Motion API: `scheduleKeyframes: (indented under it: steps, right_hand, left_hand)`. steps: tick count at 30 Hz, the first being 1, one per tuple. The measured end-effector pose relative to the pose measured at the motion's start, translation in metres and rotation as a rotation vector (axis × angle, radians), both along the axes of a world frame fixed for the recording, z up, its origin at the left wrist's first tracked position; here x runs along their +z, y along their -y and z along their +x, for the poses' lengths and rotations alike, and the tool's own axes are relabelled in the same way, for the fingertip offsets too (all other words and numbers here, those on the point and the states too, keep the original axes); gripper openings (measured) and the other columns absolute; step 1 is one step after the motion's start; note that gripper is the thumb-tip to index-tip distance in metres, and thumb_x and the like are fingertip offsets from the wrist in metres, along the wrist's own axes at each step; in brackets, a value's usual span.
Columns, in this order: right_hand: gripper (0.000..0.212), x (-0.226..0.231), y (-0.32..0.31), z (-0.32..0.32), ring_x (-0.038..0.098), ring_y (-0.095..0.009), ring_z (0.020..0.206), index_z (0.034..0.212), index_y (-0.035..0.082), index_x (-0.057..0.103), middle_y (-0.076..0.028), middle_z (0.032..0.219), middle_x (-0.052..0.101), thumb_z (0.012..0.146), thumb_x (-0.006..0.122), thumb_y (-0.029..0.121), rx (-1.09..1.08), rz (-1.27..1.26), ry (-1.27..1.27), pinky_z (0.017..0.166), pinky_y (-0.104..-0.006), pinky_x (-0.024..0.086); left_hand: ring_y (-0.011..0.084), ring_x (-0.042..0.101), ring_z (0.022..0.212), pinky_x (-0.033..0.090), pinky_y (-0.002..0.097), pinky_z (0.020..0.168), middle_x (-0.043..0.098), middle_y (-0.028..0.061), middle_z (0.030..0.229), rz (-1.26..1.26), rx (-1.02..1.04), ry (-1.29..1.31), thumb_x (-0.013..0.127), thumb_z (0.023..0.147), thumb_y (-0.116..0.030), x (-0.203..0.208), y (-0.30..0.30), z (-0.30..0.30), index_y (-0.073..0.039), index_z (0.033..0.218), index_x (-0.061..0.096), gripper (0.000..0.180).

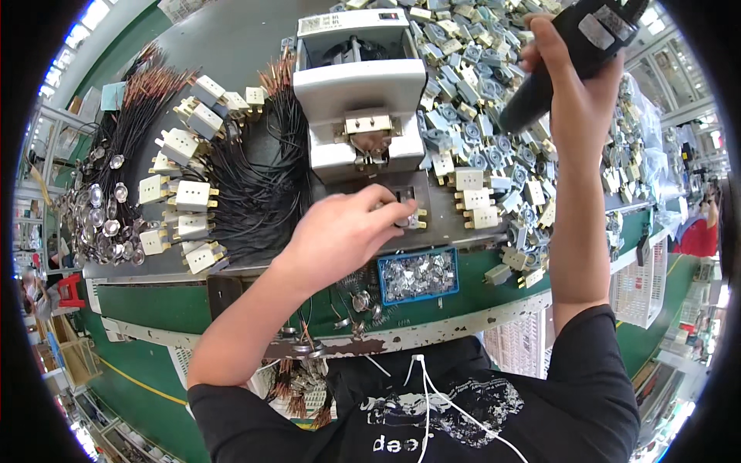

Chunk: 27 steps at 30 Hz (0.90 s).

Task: Assemble mechanical/electrical components using a handheld power tool at a manufacturing workstation.

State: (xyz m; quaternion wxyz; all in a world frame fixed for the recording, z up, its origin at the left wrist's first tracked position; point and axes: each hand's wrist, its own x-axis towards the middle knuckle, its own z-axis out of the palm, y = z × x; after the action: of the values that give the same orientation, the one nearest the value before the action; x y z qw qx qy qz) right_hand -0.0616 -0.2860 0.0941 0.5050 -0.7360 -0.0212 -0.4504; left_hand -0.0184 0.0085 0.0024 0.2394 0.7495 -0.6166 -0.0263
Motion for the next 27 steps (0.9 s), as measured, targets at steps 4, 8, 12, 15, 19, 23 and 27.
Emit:
scheduleKeyframes:
  steps: [4, 8, 12, 15, 19, 23, 27]
  right_hand:
    - [0.049, -0.011, 0.013, 0.009, 0.067, -0.016, 0.098, 0.135, 0.0, 0.051, -0.011, 0.106, 0.067, 0.091, 0.075, 0.002, -0.204, -0.055, 0.07, 0.077, -0.0302, 0.055]
    - [0.053, -0.014, -0.011, -0.016, 0.066, -0.022, 0.109, 0.139, -0.005, 0.045, -0.02, 0.127, 0.063, 0.098, 0.072, 0.013, -0.603, -0.633, 0.238, 0.094, -0.035, 0.053]
    - [0.052, -0.046, 0.008, -0.032, 0.061, -0.027, 0.121, 0.14, -0.003, 0.038, -0.021, 0.132, 0.06, 0.1, 0.068, 0.012, -0.335, -0.415, 0.371, 0.109, -0.0415, 0.045]
    - [0.028, -0.062, 0.024, -0.052, 0.064, -0.026, 0.115, 0.127, 0.006, 0.061, -0.014, 0.122, 0.069, 0.102, 0.064, 0.015, -0.497, -0.577, -0.285, 0.101, -0.0388, 0.047]
    - [0.042, -0.098, 0.047, -0.055, 0.065, -0.035, 0.107, 0.136, 0.012, 0.059, -0.016, 0.113, 0.07, 0.097, 0.069, 0.022, -0.485, -0.822, -0.756, 0.094, -0.0423, 0.05]
    - [0.044, -0.108, 0.044, -0.052, 0.065, -0.035, 0.092, 0.134, 0.014, 0.059, -0.014, 0.095, 0.067, 0.092, 0.071, 0.018, -0.433, -0.843, -0.818, 0.083, -0.0437, 0.05]
    - [0.045, -0.107, 0.049, -0.05, 0.064, -0.032, 0.089, 0.132, 0.013, 0.06, -0.013, 0.094, 0.067, 0.088, 0.071, 0.013, -0.403, -0.737, -0.859, 0.082, -0.0426, 0.051]
  left_hand:
    - [0.0203, 0.068, 0.081, 0.05, 0.0357, 0.072, 0.068, -0.0006, 0.102, -0.063, 0.049, -0.002, 0.077, 0.087, -0.023, -0.008, 0.001, -0.002, -0.018, 0.12, 0.071, 0.033]
    - [0.0198, 0.068, 0.083, 0.05, 0.035, 0.073, 0.069, 0.0007, 0.106, -0.114, 0.056, 0.014, 0.076, 0.089, -0.022, -0.015, -0.002, -0.002, -0.017, 0.122, 0.07, 0.035]
    - [0.0148, 0.068, 0.088, 0.05, 0.0276, 0.075, 0.068, 0.0066, 0.11, -0.306, 0.212, -0.706, 0.07, 0.098, -0.016, -0.009, -0.014, -0.001, -0.01, 0.131, 0.064, 0.034]
    - [0.0119, 0.06, 0.082, 0.049, 0.0243, 0.071, 0.063, 0.0092, 0.112, -0.679, 0.286, -0.896, 0.046, 0.111, -0.017, 0.013, -0.04, 0.019, -0.008, 0.151, 0.042, 0.041]
    - [0.0092, 0.055, 0.076, 0.046, 0.0224, 0.067, 0.057, 0.0057, 0.099, -0.677, 0.282, -0.874, 0.037, 0.114, -0.02, 0.014, -0.054, 0.024, -0.01, 0.158, 0.035, 0.045]
    - [0.0069, 0.048, 0.073, 0.044, 0.0227, 0.066, 0.053, 0.0022, 0.099, -0.598, 0.376, -0.615, 0.051, 0.104, -0.009, 0.022, -0.056, 0.015, -0.009, 0.153, 0.043, 0.05]
    - [0.0177, 0.06, 0.075, 0.051, 0.0324, 0.066, 0.062, 0.0098, 0.106, -0.462, 0.373, -0.068, 0.066, 0.093, -0.006, 0.032, -0.05, 0.009, -0.007, 0.143, 0.05, 0.053]
